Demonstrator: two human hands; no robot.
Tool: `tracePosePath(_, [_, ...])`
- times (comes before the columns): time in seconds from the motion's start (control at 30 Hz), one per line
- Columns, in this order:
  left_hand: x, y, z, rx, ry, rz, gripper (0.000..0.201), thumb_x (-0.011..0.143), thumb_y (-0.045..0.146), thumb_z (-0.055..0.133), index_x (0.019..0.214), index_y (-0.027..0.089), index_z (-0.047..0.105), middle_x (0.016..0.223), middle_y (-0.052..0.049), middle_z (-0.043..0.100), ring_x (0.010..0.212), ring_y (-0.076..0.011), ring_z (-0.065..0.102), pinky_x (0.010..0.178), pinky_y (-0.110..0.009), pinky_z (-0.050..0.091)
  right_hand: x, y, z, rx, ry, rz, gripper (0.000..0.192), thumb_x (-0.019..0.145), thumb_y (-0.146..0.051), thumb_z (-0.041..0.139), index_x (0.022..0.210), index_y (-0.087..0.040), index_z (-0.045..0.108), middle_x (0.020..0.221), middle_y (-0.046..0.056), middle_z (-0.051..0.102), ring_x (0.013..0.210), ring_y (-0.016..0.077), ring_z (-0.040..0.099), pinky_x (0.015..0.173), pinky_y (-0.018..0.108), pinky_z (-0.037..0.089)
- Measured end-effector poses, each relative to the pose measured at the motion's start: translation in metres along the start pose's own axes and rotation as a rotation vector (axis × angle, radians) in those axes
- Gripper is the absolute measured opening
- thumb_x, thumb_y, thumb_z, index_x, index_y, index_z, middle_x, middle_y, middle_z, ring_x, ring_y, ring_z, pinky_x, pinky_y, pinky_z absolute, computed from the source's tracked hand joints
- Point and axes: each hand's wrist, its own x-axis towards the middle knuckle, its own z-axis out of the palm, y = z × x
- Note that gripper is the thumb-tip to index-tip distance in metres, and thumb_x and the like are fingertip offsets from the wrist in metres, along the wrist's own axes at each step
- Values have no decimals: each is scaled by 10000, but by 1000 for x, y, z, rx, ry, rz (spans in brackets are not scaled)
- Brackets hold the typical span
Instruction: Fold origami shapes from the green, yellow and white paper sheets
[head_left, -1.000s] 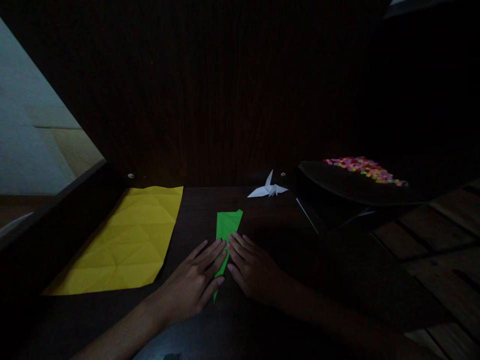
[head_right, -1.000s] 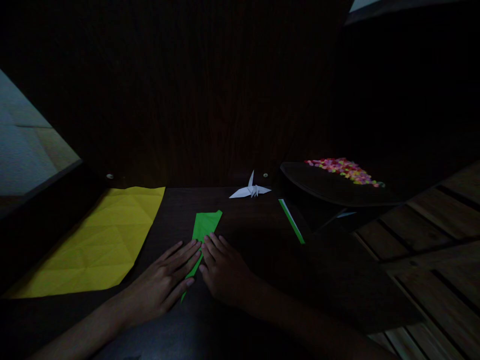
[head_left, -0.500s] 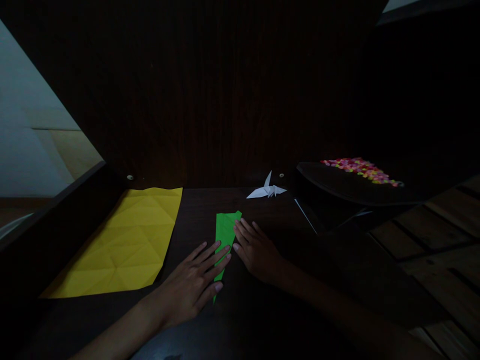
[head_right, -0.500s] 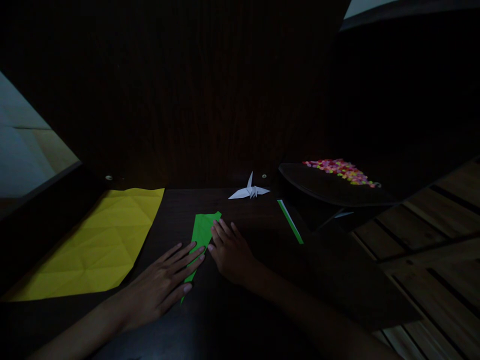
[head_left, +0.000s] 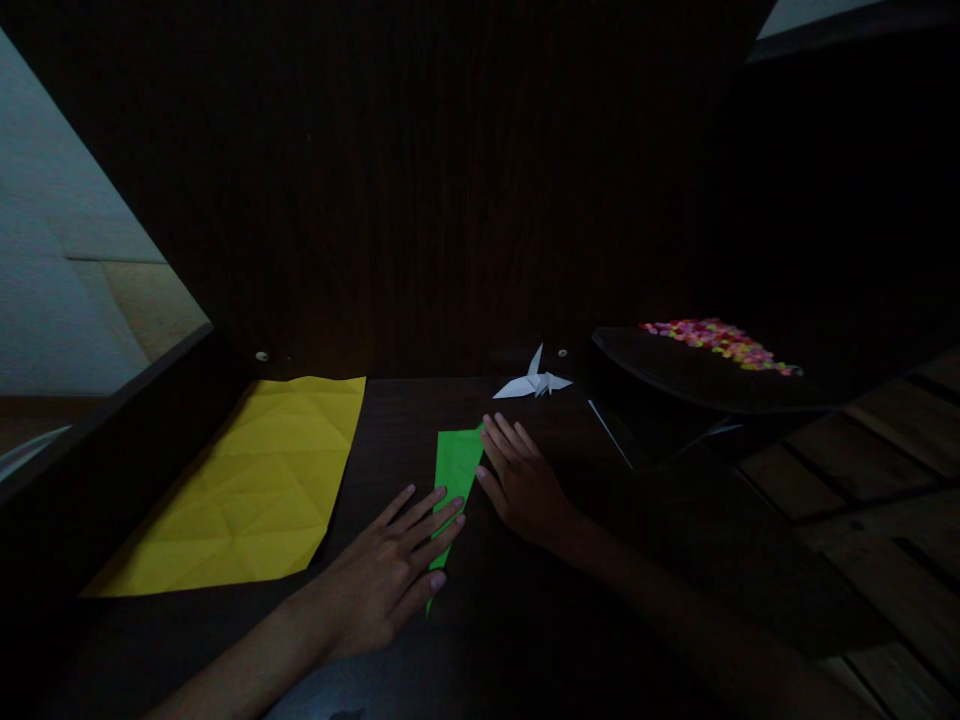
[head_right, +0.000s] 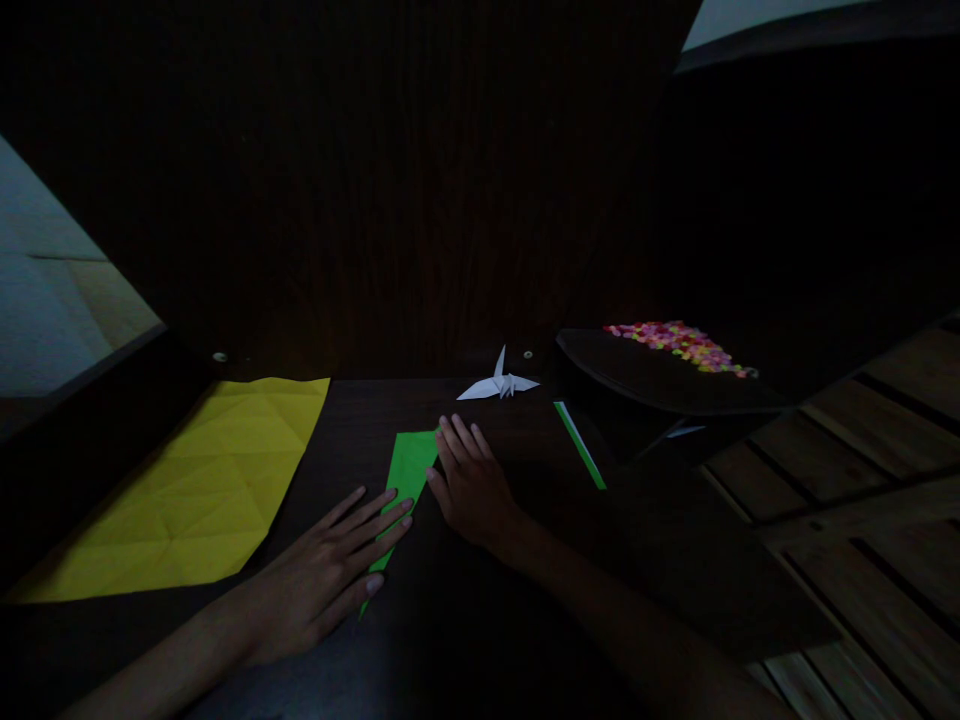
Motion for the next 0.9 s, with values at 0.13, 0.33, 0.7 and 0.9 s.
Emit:
tracePosePath(0.13, [-1,4,-3,-54,-10,34,609,1023,296,403,1565,262,127,1610,-45,258,1492,-249,180,1217,-541,84,-2,-12,-6,77,79,-132,499,1000,-264,386,1424,-3,421,1546,228,332,1490,293,186,1180,568,269])
tracePosePath(0.33, [2,13,-7,-100,-4,74,610,1004,300,457,1556,240,205,1531,-67,435,1469,-257,262,1223,-519,127,-10,-33,-7,251,-115,-308,498,1001,-252,405,1431,-1,417,1556,211,317,1490,264,179,1186,482,309])
tracePosePath(0.7, [1,15,-3,-57,-18,80,619,1007,301,446,1561,234,178,1565,-65,374,1473,-255,251,1220,-514,140,-4,-21,-4,239,-230,-238,588,1015,-368,409,1494,-36,327,1564,197,303,1476,270,237,1197,498,258])
tracePosePath(0.9, [1,15,-2,-53,-42,78,593,1022,318,407,1561,234,175,1588,-41,327,1493,-240,178,1227,-507,99,2,-14,-4,194,-259,-209,599,1021,-396,390,1499,-44,317,1567,187,301,1472,278,249,1190,521,248])
